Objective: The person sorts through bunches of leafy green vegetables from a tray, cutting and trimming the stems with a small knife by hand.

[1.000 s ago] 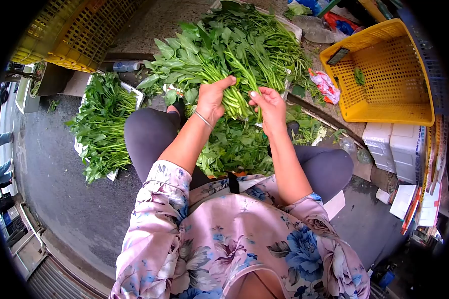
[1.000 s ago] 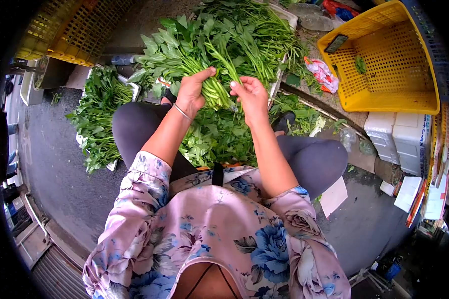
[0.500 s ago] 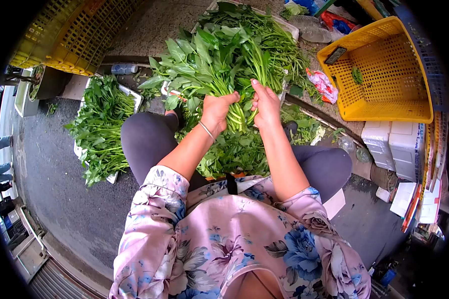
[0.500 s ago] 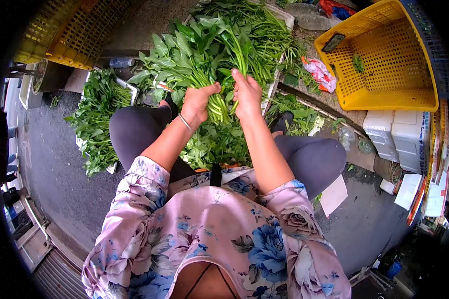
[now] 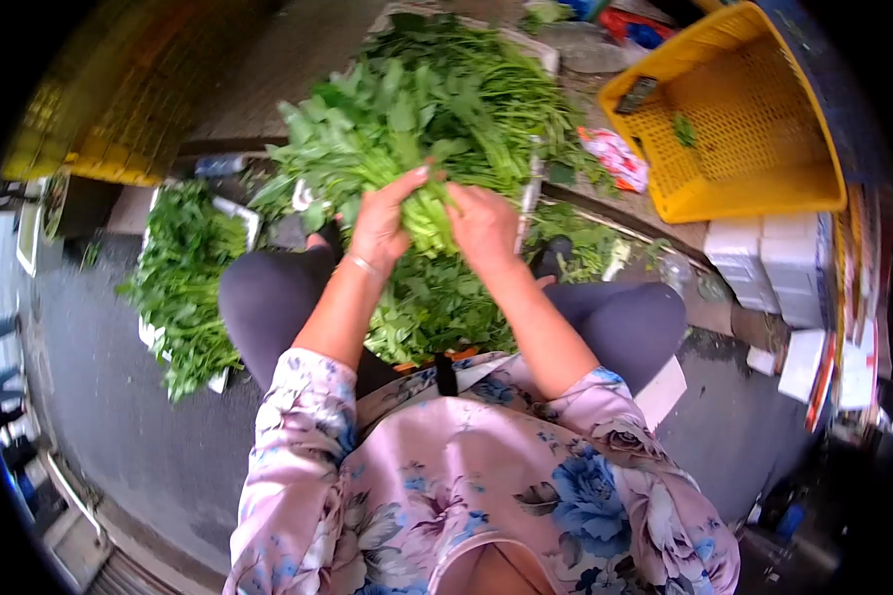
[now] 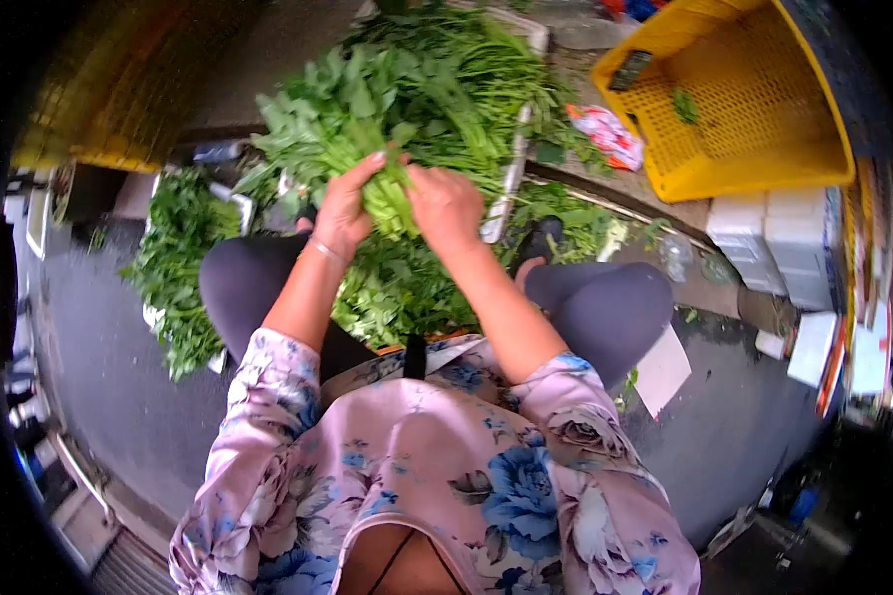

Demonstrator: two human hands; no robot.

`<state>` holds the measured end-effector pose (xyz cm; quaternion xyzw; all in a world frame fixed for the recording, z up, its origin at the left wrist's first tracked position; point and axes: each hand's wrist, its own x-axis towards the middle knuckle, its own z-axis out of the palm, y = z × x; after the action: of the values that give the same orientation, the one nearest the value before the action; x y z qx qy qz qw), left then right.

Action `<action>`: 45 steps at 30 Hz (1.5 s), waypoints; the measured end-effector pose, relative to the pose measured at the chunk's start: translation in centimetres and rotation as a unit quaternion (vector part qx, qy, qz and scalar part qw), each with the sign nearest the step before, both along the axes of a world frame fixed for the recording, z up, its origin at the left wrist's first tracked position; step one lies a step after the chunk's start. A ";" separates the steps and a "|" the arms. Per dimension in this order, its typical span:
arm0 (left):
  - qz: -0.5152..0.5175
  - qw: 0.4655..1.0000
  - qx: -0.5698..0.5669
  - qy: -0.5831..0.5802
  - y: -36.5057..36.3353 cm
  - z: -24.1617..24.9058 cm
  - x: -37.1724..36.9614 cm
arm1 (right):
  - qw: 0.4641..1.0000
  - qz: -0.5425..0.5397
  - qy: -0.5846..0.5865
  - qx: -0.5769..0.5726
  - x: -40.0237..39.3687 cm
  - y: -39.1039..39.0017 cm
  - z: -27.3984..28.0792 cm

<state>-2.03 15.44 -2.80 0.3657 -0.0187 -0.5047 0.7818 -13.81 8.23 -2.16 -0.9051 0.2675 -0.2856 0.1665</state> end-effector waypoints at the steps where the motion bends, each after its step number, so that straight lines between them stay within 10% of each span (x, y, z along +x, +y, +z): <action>1: -0.005 1.000 0.005 -0.005 0.1 -0.2 0.2 | 1.000 0.018 -0.006 -0.004 -0.2 -0.1 -0.3; 22: -0.036 0.991 0.039 -0.125 0.7 2.9 -1.2 | 0.964 -0.035 0.092 0.249 -4.8 1.2 3.3; 32: 0.035 0.990 0.043 -0.131 1.2 3.7 -0.1 | 0.976 -0.096 0.124 0.151 -7.7 -0.1 -1.0; 36: 0.086 0.995 0.001 -0.057 2.0 3.2 2.3 | 0.922 -0.187 0.111 0.322 -9.8 0.1 -1.7; 40: 0.107 0.992 0.010 -0.069 1.7 3.1 1.7 | 0.806 0.115 0.370 0.448 -9.5 2.3 -1.0; 41: 0.092 0.995 0.020 -0.042 1.7 2.7 2.0 | 0.851 0.161 0.386 0.319 -10.5 3.3 -2.3; 42: 0.074 0.997 0.026 -0.013 1.7 2.4 2.1 | 0.804 0.120 0.516 0.269 -9.0 3.6 0.9; 45: 0.081 0.996 0.025 -0.010 1.5 1.9 1.8 | 0.863 -0.053 0.422 0.274 -6.6 2.2 5.4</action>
<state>-0.27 16.98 -0.85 0.3905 0.0154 -0.4359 0.8107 -20.41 10.40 3.25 -0.8413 0.4274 0.1998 0.2637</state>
